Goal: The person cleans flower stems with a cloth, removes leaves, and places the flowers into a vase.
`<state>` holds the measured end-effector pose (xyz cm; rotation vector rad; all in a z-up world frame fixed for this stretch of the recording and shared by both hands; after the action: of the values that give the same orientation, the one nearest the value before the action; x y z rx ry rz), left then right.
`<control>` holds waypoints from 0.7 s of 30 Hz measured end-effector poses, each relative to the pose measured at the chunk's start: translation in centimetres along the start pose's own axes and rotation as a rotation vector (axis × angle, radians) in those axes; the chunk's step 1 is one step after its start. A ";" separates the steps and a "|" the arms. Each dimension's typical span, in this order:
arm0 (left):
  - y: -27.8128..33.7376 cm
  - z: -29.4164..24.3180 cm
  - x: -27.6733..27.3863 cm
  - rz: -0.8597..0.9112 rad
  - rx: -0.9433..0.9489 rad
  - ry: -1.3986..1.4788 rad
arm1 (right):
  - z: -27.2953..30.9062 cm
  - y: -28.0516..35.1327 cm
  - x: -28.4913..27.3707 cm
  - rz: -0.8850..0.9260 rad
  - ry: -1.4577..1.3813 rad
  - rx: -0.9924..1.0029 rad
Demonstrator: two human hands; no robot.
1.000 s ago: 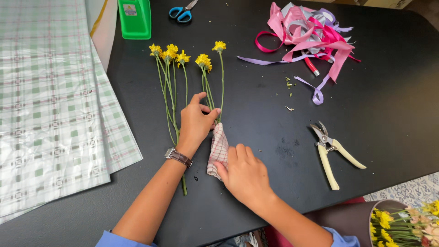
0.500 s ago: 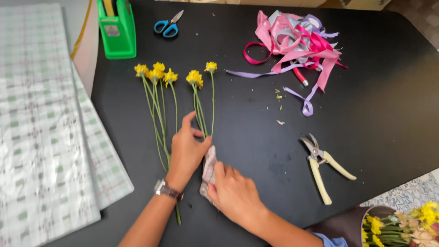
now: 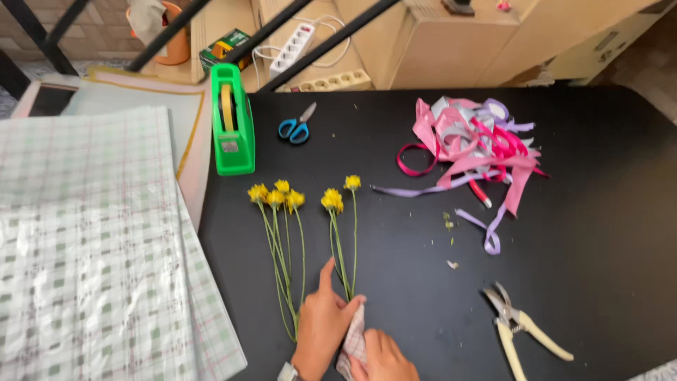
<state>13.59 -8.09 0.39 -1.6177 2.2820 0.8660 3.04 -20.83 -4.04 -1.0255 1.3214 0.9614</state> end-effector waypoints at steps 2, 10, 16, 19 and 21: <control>0.4 -0.3 0.1 -0.029 0.034 -0.096 | 1.1 0.2 0.2 0.234 -0.198 -0.187; 0.5 -0.3 0.6 -0.120 0.126 -0.197 | -2.5 -0.8 -3.8 0.211 -0.819 -0.081; 0.1 -0.3 0.4 -0.208 0.239 -0.143 | -5.4 -1.1 -3.7 0.218 -1.156 0.085; 0.8 0.0 0.3 -0.151 0.216 0.155 | -4.1 -0.9 -1.8 0.254 -1.126 0.020; 1.6 -0.5 0.3 -0.095 0.194 0.321 | -2.5 -1.0 -1.8 0.265 -1.075 -0.038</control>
<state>12.07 -8.21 1.19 -1.8675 2.3780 0.3699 3.23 -23.49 -2.12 -0.2256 0.5227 1.4479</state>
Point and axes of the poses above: each hand's wrist, its own y-axis away from the middle knuckle, its own x-axis out of the palm, z = x × y, the point moved 10 cm from there along -y, towards the middle knuckle, and after that the axes turned 5 degrees about z, right-handed, at the moved point
